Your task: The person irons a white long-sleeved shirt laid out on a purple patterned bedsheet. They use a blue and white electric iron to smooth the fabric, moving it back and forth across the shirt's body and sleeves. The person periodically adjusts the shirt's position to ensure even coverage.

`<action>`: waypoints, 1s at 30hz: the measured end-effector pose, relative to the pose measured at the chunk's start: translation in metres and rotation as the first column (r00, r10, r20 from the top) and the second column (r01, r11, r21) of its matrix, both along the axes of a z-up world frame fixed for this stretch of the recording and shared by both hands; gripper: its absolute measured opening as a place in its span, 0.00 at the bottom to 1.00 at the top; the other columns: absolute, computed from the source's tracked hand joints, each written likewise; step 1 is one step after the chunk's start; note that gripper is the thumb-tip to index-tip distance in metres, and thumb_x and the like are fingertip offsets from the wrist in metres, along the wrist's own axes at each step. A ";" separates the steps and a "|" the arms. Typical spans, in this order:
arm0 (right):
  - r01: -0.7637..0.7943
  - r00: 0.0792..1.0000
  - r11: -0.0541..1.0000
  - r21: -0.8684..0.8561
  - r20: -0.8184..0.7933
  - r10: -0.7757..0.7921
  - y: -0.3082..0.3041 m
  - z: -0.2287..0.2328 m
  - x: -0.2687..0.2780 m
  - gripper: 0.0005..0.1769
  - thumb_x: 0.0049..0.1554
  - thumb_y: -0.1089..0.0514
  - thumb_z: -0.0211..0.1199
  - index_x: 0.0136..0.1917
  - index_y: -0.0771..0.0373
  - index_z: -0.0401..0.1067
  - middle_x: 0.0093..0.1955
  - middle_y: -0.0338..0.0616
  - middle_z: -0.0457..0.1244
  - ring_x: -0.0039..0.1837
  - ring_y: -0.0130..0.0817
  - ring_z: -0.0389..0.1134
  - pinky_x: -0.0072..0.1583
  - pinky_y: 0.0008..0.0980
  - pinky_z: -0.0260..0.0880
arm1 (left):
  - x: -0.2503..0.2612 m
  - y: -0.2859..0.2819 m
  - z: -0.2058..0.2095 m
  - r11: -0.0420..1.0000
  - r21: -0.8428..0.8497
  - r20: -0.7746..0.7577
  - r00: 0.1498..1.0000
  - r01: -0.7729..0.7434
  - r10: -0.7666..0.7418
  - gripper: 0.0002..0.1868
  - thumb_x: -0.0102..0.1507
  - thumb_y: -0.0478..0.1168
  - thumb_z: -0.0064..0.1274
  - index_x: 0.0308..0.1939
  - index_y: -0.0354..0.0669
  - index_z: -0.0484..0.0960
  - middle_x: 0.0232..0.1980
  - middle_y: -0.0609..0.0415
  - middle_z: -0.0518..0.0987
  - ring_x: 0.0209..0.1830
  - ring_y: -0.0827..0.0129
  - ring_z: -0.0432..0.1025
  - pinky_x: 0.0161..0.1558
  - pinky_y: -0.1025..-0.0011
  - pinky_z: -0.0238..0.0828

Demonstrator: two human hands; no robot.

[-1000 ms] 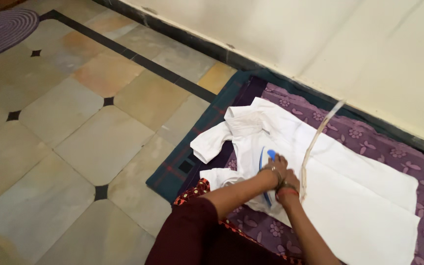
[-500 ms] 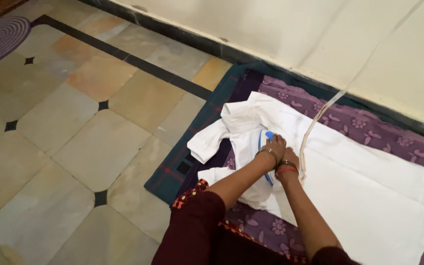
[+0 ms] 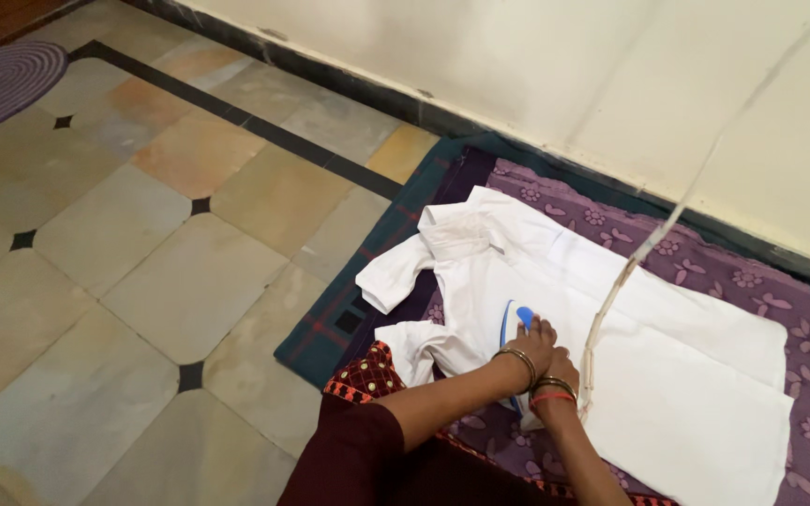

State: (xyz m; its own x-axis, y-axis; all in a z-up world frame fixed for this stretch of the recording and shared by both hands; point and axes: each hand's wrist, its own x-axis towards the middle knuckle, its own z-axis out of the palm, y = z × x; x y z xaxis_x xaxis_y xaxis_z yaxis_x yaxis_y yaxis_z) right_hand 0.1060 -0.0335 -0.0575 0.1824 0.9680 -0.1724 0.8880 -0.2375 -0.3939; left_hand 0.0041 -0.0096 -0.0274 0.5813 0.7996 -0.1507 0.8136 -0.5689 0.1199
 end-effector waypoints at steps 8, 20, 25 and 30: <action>0.013 0.997 1.000 -0.008 0.079 -0.013 0.050 0.073 -0.041 0.18 0.64 0.47 0.55 0.58 0.62 0.71 0.55 0.63 0.68 0.57 0.59 0.72 0.56 0.48 0.75 | 0.000 0.106 -0.075 0.994 0.110 0.160 0.987 0.006 -0.024 0.28 0.68 0.40 0.41 0.71 0.31 0.58 0.77 0.28 0.56 0.80 0.39 0.49 0.71 0.48 0.57; -0.008 1.000 1.000 -0.027 0.022 0.009 0.068 0.046 -0.020 0.25 0.61 0.45 0.56 0.67 0.60 0.65 0.58 0.63 0.67 0.58 0.59 0.71 0.58 0.49 0.73 | 0.003 0.101 -0.046 0.999 0.033 0.098 0.995 0.034 -0.037 0.34 0.65 0.37 0.47 0.72 0.30 0.55 0.78 0.28 0.54 0.80 0.39 0.48 0.72 0.48 0.56; 0.100 0.995 0.988 -0.115 0.006 -0.100 0.009 0.021 0.007 0.25 0.62 0.42 0.58 0.59 0.66 0.71 0.56 0.64 0.68 0.60 0.59 0.71 0.59 0.49 0.73 | 0.028 0.026 -0.045 0.996 0.060 -0.005 0.998 0.060 -0.060 0.37 0.65 0.39 0.48 0.73 0.25 0.53 0.78 0.27 0.53 0.80 0.36 0.48 0.72 0.46 0.55; 0.052 0.997 0.999 0.011 -0.051 -0.052 -0.024 0.023 0.016 0.28 0.58 0.44 0.63 0.56 0.73 0.68 0.51 0.64 0.70 0.58 0.59 0.73 0.58 0.48 0.74 | 0.033 0.014 -0.035 0.997 0.019 -0.029 0.997 0.072 -0.071 0.37 0.66 0.40 0.49 0.74 0.22 0.53 0.78 0.24 0.53 0.80 0.35 0.48 0.73 0.44 0.53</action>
